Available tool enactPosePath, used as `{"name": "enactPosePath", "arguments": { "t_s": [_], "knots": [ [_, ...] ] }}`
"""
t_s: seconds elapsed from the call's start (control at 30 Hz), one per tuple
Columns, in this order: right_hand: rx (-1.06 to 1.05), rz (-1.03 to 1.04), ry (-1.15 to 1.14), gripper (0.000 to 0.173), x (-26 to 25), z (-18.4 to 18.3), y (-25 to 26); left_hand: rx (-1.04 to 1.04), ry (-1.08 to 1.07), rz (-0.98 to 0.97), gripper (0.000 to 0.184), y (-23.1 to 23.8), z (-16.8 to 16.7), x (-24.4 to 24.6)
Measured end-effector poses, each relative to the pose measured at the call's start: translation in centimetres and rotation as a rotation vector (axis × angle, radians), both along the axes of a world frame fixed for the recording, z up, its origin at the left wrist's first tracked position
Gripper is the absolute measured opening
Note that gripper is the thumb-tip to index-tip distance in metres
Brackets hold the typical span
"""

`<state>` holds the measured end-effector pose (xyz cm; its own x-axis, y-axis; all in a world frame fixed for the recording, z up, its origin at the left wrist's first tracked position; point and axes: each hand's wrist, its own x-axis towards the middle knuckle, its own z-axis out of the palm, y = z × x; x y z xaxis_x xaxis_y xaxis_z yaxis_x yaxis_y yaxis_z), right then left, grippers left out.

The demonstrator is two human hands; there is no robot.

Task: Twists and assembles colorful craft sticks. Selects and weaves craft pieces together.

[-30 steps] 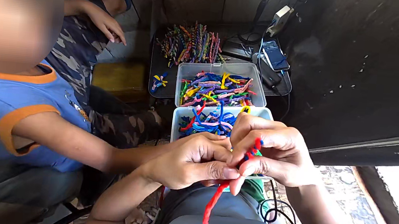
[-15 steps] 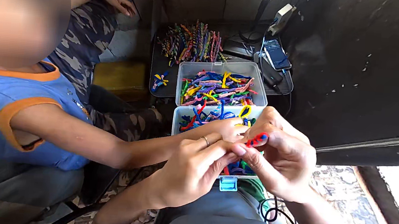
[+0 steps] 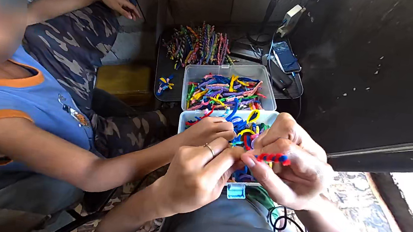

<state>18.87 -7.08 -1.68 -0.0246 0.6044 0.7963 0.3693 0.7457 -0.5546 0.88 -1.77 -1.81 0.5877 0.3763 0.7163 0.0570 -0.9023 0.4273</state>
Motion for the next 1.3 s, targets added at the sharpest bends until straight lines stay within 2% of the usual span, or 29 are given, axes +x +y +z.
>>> {"name": "enactPosePath", "arguments": {
  "t_s": [0.03,0.07,0.1,0.2,0.27,0.33,0.37,0.43,0.5,0.63,0.7,0.77,0.83,0.9,0.97,1.07,1.13,1.2,1.3],
  "knots": [
    [0.004,-0.035,0.001,0.018,-0.2,-0.2,0.0,0.106,0.013,0.100,0.024,-0.2,-0.3,0.2],
    [0.000,-0.041,0.024,0.018,-0.3,-0.4,0.1,0.129,0.018,0.131,0.024,-0.2,-0.4,0.2],
    [-0.015,-0.020,0.058,0.019,-0.4,-0.4,0.1,0.068,0.011,0.088,0.026,-0.2,-0.2,0.1],
    [-0.136,0.213,0.131,0.018,0.1,0.1,0.2,-0.401,-0.023,-0.328,0.032,0.5,0.9,-1.0],
    [-0.193,0.416,0.136,0.017,0.6,0.5,0.4,-0.728,-0.027,-0.638,0.028,1.0,1.5,-1.5],
    [-0.165,0.499,0.139,0.017,0.6,0.9,0.6,-0.933,-0.018,-0.832,0.026,1.1,1.7,-1.4],
    [-0.131,0.470,0.134,0.017,0.6,0.9,0.6,-0.958,-0.017,-0.851,0.028,1.1,1.8,-1.3],
    [-0.086,0.345,0.124,0.019,0.4,0.9,0.4,-0.882,-0.017,-0.765,0.030,1.1,1.7,-1.2],
    [-0.069,0.228,0.112,0.019,0.1,0.6,0.1,-0.685,-0.017,-0.587,0.031,0.9,1.5,-1.1],
    [-0.018,0.002,0.048,0.019,-0.6,-0.3,0.0,0.024,0.032,0.049,0.029,-0.1,0.3,-0.3],
    [-0.005,-0.067,0.043,0.018,-1.0,-0.7,0.3,0.222,0.064,0.249,0.024,-0.4,-0.5,0.1],
    [-0.024,-0.070,0.055,0.019,-1.1,-0.9,0.4,0.138,0.056,0.198,0.027,-0.3,-0.5,-0.1],
    [-0.095,0.018,0.085,0.022,-0.9,-0.5,0.3,-0.192,0.025,-0.086,0.032,0.1,0.2,-0.8],
    [-0.199,0.218,0.128,0.023,-0.3,0.1,0.4,-0.611,0.013,-0.464,0.033,0.8,0.9,-1.7],
    [-0.256,0.449,0.149,0.023,0.2,0.5,0.8,-0.940,0.015,-0.761,0.029,1.5,1.1,-2.2],
    [-0.216,0.616,0.151,0.018,0.1,0.6,1.4,-1.173,0.038,-1.009,0.024,1.9,1.1,-2.2],
    [-0.162,0.548,0.145,0.020,0.0,0.5,1.3,-1.139,0.033,-1.002,0.025,1.8,1.0,-2.1],
    [-0.133,0.406,0.115,0.021,-0.2,0.4,1.0,-0.947,0.028,-0.837,0.028,1.7,1.0,-2.1],
    [-0.107,0.151,0.050,0.021,-0.9,-0.3,0.9,-0.427,0.070,-0.311,0.031,1.0,0.6,-2.1]
  ]
}}
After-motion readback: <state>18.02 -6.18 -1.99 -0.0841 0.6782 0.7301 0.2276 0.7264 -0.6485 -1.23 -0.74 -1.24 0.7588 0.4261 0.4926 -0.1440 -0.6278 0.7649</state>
